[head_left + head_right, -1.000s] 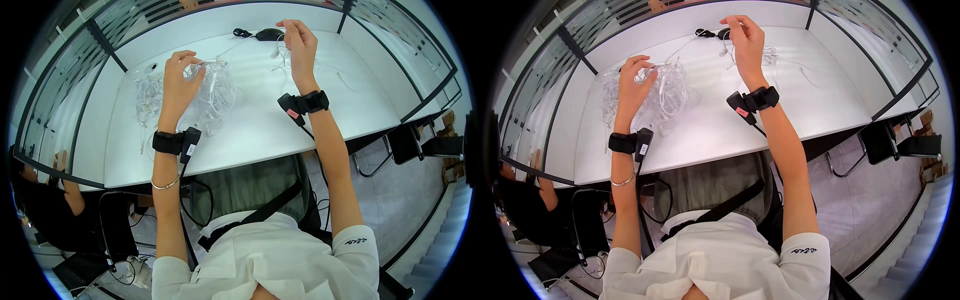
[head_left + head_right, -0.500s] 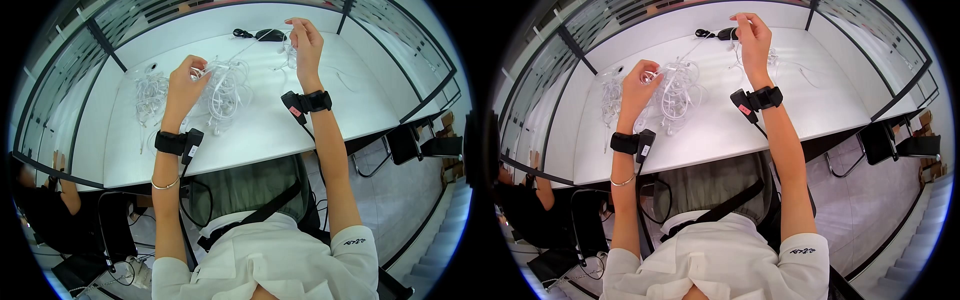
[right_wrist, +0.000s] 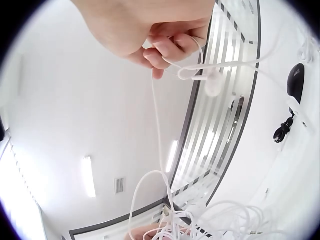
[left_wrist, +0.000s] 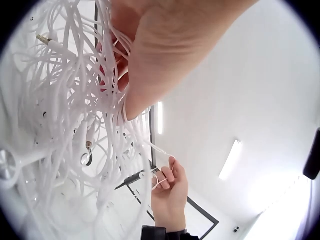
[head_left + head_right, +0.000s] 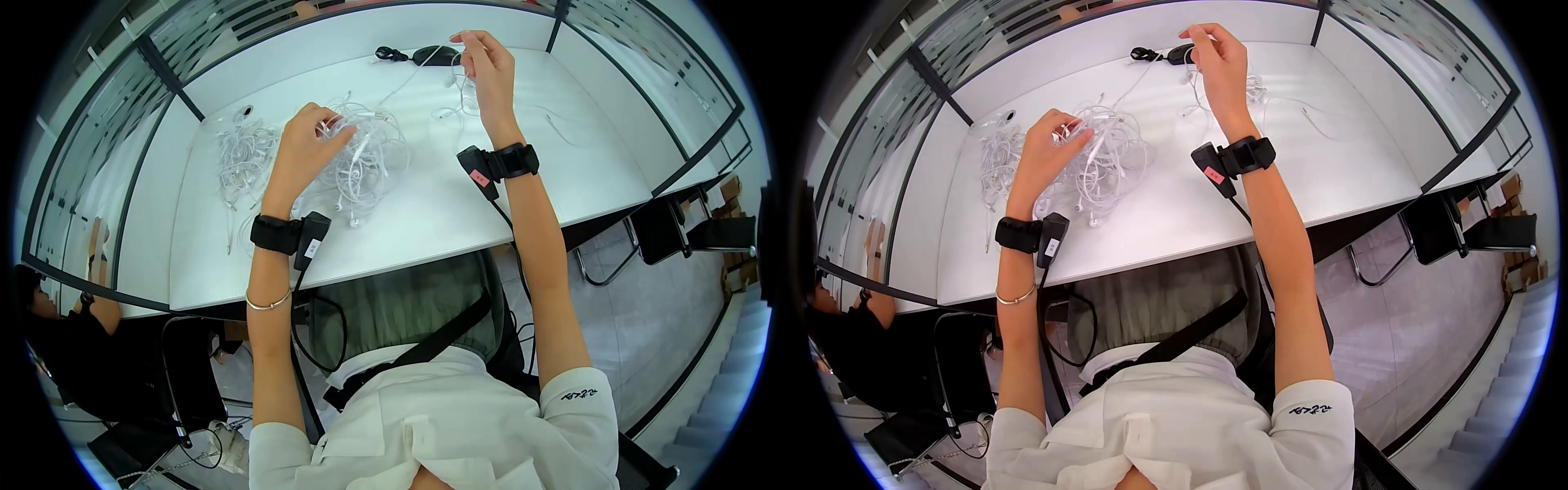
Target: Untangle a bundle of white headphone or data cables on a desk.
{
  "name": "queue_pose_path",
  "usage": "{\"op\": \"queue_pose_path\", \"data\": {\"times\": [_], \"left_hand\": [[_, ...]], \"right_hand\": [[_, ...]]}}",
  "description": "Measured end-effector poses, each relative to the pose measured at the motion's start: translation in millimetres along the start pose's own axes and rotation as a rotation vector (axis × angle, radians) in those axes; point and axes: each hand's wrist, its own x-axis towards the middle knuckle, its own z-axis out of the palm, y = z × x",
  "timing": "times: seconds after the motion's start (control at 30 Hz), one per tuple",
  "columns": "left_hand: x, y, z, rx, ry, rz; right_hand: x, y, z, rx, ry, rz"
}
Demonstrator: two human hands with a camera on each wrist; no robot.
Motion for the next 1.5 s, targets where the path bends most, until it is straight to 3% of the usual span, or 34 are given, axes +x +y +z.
{"op": "queue_pose_path", "data": {"times": [0.27, 0.63, 0.93, 1.03, 1.23, 1.5], "left_hand": [[-0.8, 3.5, -0.7, -0.031, -0.025, 0.021], [0.0, -6.5, 7.1, -0.06, 0.098, 0.069], [3.7, -17.9, 12.1, -0.187, 0.186, -0.078], [3.1, -28.1, 13.8, -0.109, 0.201, -0.065], [4.5, -18.9, 4.7, -0.403, 0.057, -0.257], [3.5, -14.4, -0.4, -0.6, 0.02, -0.295]], "right_hand": [[-0.1, -0.5, 1.1, 0.016, 0.009, 0.0], [-1.3, -0.4, 0.9, -0.049, 0.011, 0.019], [1.2, 4.9, -4.5, -0.04, 0.022, 0.022], [4.1, 10.0, -10.8, -0.066, 0.055, 0.014], [7.4, 29.5, -21.3, -0.178, 0.096, 0.069], [9.7, 42.3, -29.1, -0.217, 0.137, 0.131]]}}
